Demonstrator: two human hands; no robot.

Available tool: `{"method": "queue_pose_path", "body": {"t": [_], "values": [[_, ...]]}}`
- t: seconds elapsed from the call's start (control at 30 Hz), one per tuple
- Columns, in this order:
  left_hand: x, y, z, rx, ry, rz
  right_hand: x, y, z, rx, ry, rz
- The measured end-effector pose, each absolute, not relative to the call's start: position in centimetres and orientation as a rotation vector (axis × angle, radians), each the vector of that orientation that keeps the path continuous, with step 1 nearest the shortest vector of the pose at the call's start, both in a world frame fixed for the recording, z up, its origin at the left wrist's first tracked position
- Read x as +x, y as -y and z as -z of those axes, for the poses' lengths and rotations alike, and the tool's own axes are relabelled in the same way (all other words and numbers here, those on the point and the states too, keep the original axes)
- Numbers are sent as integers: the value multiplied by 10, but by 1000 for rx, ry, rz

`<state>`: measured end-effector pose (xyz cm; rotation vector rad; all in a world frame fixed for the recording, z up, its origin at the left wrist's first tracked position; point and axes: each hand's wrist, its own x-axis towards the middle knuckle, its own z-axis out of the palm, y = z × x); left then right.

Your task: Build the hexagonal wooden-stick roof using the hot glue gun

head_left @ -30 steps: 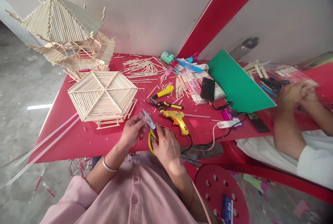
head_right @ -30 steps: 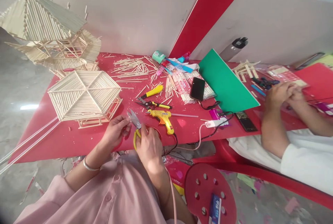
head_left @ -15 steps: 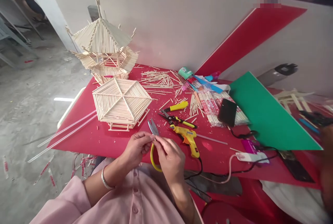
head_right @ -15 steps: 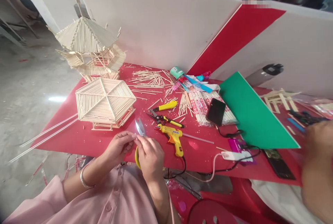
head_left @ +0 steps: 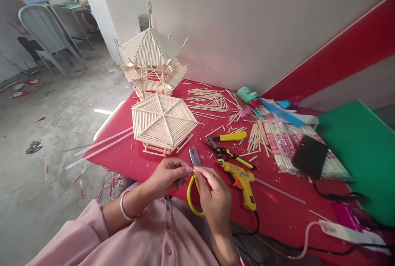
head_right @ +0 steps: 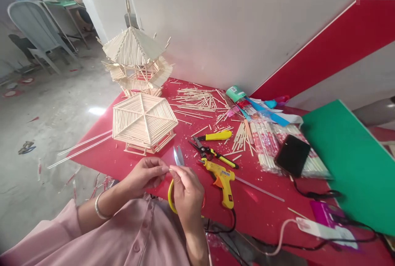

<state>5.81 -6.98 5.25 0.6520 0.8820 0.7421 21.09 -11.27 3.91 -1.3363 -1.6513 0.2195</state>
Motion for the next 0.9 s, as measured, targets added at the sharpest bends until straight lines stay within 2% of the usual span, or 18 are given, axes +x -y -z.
{"method": "queue_pose_path", "body": {"t": [0.2, 0.47, 0.7, 0.9], "values": [[56, 71, -54, 708, -956, -821, 213, 114, -48, -1362, 1621, -341], [74, 69, -41, 688, -997, -852, 243, 144, -32, -1628, 1542, -119], [86, 62, -40, 690, -984, -885, 303, 113, -47, -1875, 1069, -214], [94, 56, -42, 698, -990, -934, 323, 61, -83, -2152, 1479, -351]]}}
